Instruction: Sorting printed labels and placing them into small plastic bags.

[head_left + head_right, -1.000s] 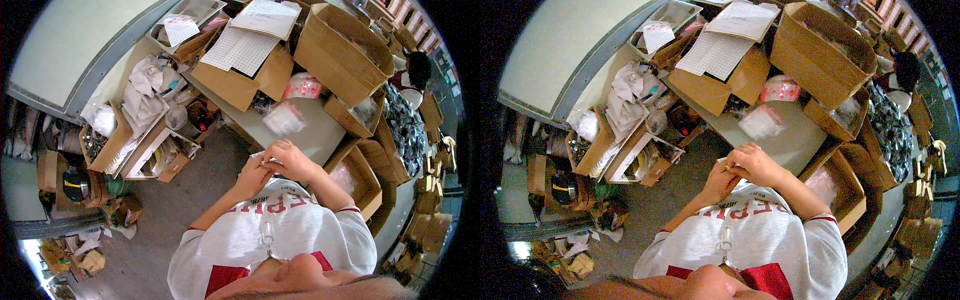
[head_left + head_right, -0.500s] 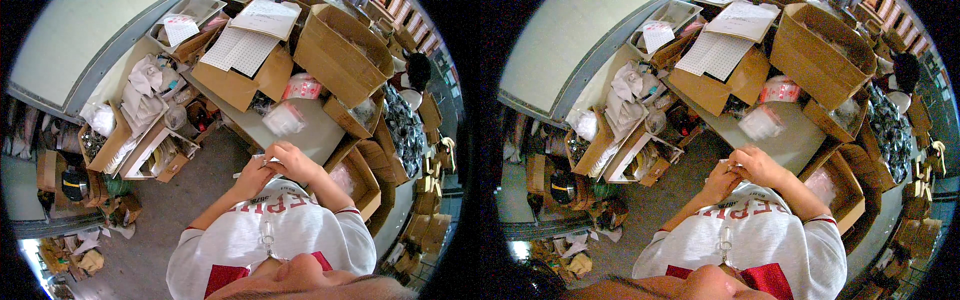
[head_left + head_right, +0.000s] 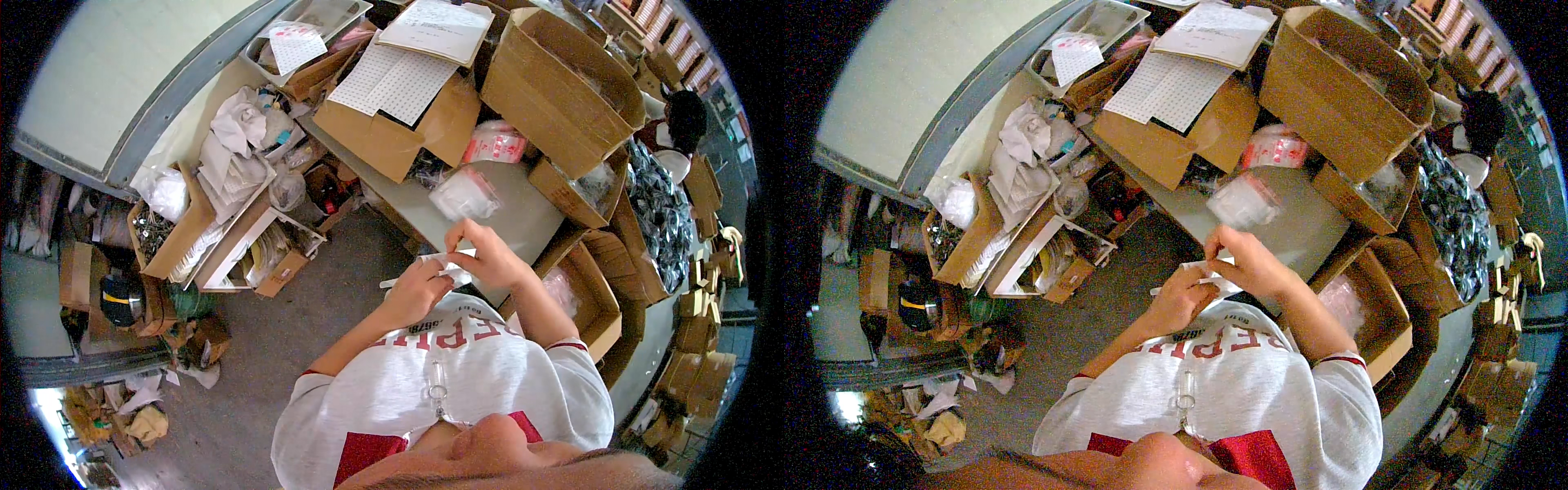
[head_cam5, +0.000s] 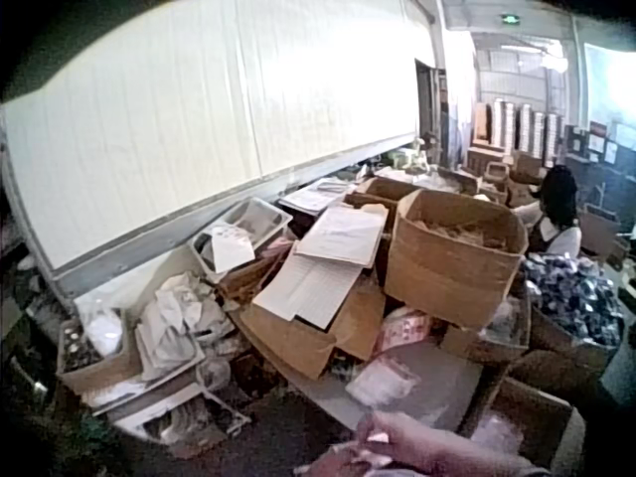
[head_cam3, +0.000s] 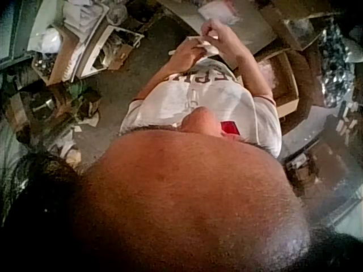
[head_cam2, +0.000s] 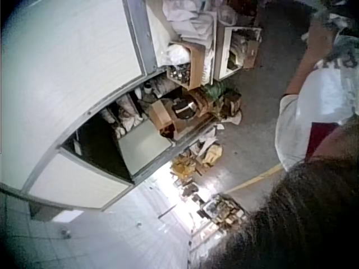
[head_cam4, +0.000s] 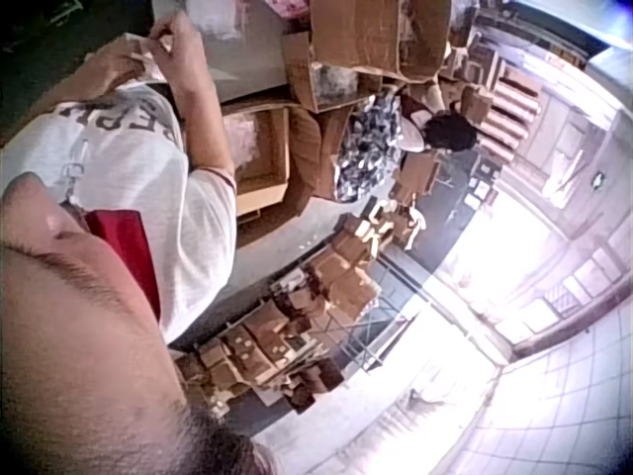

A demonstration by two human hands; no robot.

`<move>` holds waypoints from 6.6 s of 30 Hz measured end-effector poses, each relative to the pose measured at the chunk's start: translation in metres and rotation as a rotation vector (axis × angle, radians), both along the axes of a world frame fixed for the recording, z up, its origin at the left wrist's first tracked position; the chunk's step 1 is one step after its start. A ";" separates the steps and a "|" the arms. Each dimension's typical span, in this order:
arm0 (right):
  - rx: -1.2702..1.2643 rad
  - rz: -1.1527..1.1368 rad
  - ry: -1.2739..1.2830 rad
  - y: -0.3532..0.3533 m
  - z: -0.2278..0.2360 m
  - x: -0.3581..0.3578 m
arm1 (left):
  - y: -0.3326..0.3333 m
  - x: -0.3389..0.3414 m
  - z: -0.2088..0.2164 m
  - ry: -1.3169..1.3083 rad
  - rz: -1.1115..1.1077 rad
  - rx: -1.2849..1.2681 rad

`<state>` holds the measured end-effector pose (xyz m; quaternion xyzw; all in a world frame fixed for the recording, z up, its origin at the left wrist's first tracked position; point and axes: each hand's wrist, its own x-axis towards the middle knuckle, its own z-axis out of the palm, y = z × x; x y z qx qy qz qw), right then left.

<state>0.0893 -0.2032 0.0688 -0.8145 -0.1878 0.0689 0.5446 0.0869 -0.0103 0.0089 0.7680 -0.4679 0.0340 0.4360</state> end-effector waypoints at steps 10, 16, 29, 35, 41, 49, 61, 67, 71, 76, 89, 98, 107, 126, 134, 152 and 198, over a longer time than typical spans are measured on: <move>-0.109 0.252 -0.133 0.004 0.007 0.009 | -0.002 -0.004 -0.011 -0.099 -0.174 0.229; -0.174 0.311 -0.041 0.001 0.012 0.005 | -0.003 -0.004 -0.009 -0.167 -0.324 0.332; -0.113 0.201 -0.096 0.001 0.005 0.000 | -0.005 -0.001 -0.016 -0.184 -0.285 0.389; 0.086 -0.295 0.214 -0.070 -0.067 0.047 | -0.003 -0.001 -0.011 -0.150 -0.179 0.222; -0.406 -0.489 0.029 -0.133 -0.220 0.088 | -0.004 -0.001 -0.014 -0.123 -0.148 0.157; -0.596 -0.659 0.140 -0.118 -0.191 0.080 | 0.008 0.002 -0.022 -0.074 -0.108 0.163; -0.657 -0.694 0.174 -0.136 -0.213 0.074 | 0.009 0.006 -0.013 -0.030 -0.078 0.129; -0.726 -0.598 0.214 -0.126 -0.229 0.081 | 0.009 0.005 -0.006 -0.039 -0.068 0.114; -0.515 -0.705 0.297 -0.118 -0.188 0.065 | 0.017 0.005 -0.010 0.053 -0.021 0.113; -0.736 -1.111 0.293 -0.131 -0.202 0.052 | 0.018 0.004 -0.008 0.132 0.017 0.125; -0.247 -0.819 0.299 -0.224 -0.064 -0.094 | 0.033 0.021 -0.012 0.249 0.412 -0.125; -0.868 -0.656 0.088 -0.193 -0.142 -0.025 | 0.021 0.021 -0.001 0.302 0.378 -0.167; -1.044 -0.540 -0.011 -0.053 -0.189 0.104 | 0.031 0.007 -0.009 0.367 0.415 -0.150; 0.025 -0.430 0.243 -0.032 -0.087 -0.022 | 0.038 0.015 -0.027 0.490 0.554 -0.289; -0.023 -0.383 -0.013 0.007 -0.051 -0.030 | 0.038 0.010 -0.031 0.642 0.532 -0.415; -0.068 -0.253 0.130 -0.014 -0.019 -0.046 | 0.023 0.022 0.003 0.507 0.178 -0.330; -0.375 -0.094 -0.315 -0.022 -0.017 -0.046 | 0.010 0.015 0.003 0.564 0.295 -0.123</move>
